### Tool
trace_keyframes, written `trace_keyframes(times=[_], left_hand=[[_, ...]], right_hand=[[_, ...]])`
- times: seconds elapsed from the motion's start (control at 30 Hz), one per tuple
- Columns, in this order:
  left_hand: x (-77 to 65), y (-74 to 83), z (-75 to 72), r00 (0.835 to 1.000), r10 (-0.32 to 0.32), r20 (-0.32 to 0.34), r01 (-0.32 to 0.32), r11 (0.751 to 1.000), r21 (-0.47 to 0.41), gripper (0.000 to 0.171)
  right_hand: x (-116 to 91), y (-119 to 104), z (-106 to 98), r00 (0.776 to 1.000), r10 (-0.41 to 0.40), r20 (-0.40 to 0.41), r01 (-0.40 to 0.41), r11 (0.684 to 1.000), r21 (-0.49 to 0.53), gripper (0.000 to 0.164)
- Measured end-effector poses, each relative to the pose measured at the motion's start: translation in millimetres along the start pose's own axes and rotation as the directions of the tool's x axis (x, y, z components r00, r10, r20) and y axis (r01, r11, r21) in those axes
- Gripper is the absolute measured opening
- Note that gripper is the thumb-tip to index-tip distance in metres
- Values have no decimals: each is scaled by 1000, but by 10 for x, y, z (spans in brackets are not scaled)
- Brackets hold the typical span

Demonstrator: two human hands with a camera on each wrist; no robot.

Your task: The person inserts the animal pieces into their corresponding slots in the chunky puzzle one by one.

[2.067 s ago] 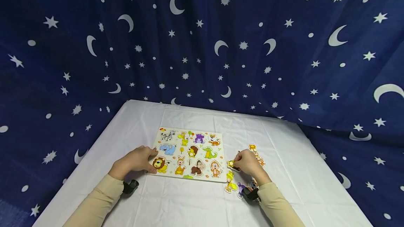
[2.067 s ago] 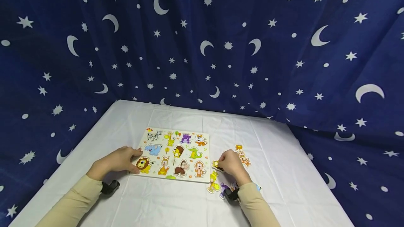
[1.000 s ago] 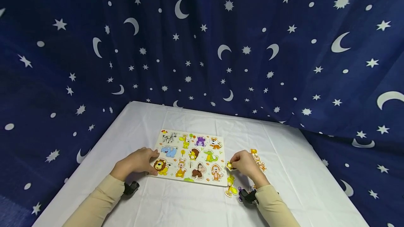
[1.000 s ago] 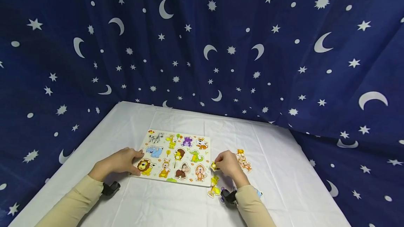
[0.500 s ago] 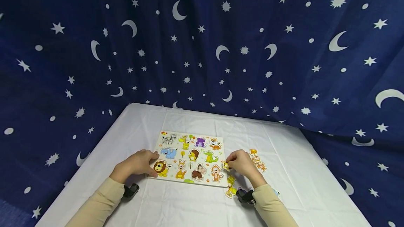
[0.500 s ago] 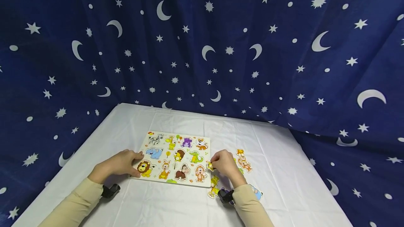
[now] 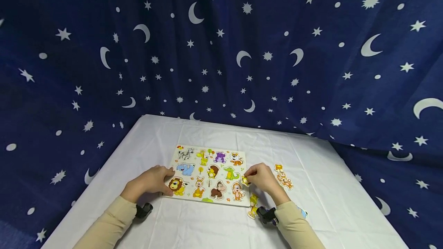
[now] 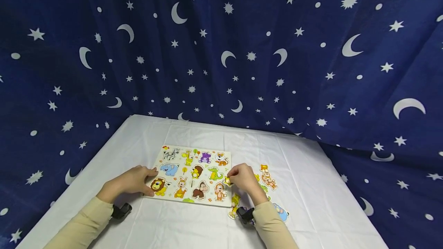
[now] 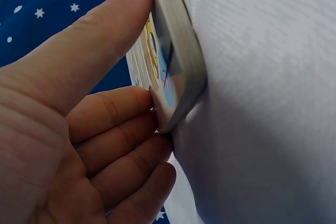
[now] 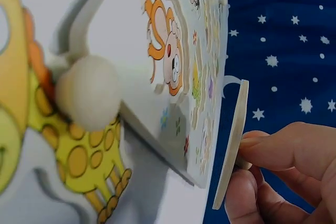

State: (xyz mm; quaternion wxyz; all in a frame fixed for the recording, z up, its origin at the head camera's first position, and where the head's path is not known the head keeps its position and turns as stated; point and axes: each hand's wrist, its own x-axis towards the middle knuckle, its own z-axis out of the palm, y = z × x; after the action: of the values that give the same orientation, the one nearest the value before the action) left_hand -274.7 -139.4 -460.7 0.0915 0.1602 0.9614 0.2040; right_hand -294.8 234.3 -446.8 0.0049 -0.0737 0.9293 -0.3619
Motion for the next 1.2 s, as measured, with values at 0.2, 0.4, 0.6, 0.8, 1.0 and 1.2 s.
trace_keyframes(times=[0.2, 0.4, 0.6, 0.8, 1.0, 1.2], left_hand=[[-11, -15, 33, 1000, 14, -5, -14, 1000, 2, 73], [-6, -9, 3, 1000, -13, -10, 13, 1000, 4, 74], [11, -27, 3, 1000, -6, -7, 6, 1000, 18, 74], [20, -64, 34, 1000, -11, -7, 11, 1000, 6, 75], [29, -76, 54, 1000, 7, -11, -7, 1000, -6, 75], [28, -63, 68, 1000, 0, -8, 0, 1000, -17, 75]], right_hand=[[47, -62, 28, 1000, -23, 20, 23, 1000, -11, 13], [124, -141, 24, 999, -39, 32, 38, 999, 4, 13], [159, -178, 66, 997, -60, 48, 59, 998, 34, 14], [191, -218, 120, 996, -66, 56, 64, 997, 31, 16], [201, -248, 142, 995, -78, 60, 74, 996, 58, 14], [199, -258, 180, 985, -140, 100, 128, 985, 118, 13]])
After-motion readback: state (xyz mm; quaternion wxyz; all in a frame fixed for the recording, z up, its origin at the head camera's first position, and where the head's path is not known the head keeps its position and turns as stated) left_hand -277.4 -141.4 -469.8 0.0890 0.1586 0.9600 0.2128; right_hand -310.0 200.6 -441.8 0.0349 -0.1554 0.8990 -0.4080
